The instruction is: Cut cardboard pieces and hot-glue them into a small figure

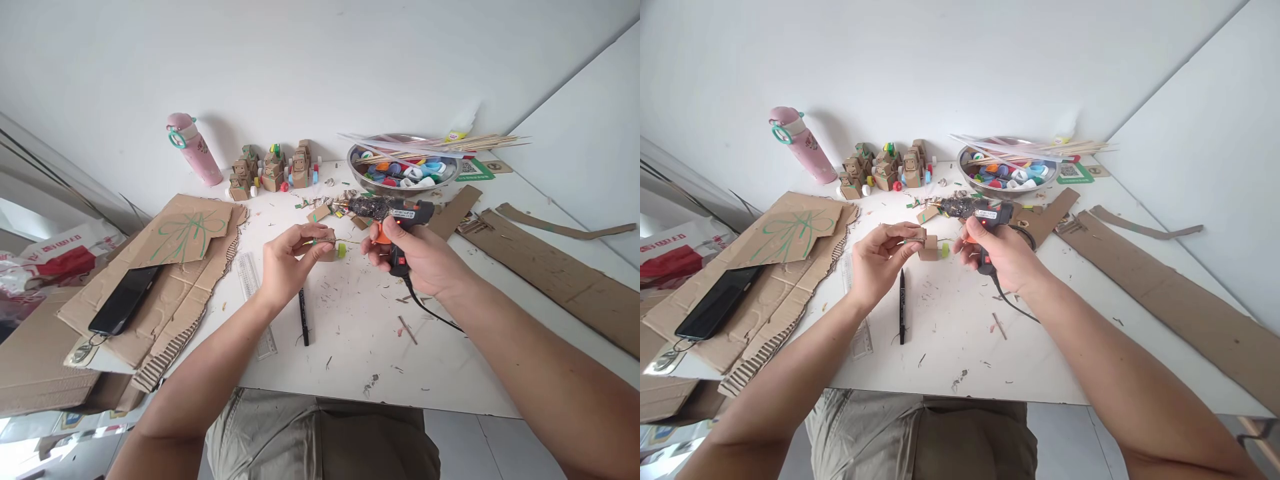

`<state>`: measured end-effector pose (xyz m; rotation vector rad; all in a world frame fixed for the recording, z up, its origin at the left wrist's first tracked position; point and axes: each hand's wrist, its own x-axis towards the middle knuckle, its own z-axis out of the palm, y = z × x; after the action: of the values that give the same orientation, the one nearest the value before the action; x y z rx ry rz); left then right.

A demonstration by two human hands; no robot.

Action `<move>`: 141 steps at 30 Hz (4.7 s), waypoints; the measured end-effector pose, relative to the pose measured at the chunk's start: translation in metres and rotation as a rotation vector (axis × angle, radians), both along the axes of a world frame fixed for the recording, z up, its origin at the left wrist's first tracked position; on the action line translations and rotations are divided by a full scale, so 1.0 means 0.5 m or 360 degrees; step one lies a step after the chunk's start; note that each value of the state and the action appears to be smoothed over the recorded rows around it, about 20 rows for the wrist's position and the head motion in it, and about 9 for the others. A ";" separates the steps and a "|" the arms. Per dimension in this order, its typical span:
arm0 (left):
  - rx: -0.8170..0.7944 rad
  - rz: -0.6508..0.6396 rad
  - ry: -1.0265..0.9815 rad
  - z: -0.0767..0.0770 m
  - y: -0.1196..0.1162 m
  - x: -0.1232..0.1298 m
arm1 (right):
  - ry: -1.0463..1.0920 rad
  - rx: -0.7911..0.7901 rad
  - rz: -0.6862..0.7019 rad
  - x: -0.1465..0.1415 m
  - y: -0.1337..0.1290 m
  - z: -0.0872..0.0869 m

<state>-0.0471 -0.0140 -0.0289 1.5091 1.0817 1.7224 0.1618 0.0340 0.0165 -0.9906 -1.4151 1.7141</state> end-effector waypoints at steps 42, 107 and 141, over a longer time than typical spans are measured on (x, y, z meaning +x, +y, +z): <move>0.1067 0.0286 0.1101 -0.003 -0.021 -0.002 | 0.0076 0.0103 -0.0005 -0.045 -0.062 -0.018; -0.0867 -0.0727 -0.0498 0.015 -0.015 0.013 | -0.0258 0.0842 -0.0159 -0.016 -0.049 -0.024; -0.1163 -0.0658 -0.0905 0.045 -0.019 0.027 | -0.0393 0.1096 -0.0112 -0.003 -0.040 -0.028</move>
<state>-0.0335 -0.0233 -0.0062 0.6592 0.8665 1.1583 0.1601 0.0138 0.0026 -0.8519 -1.9153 0.9443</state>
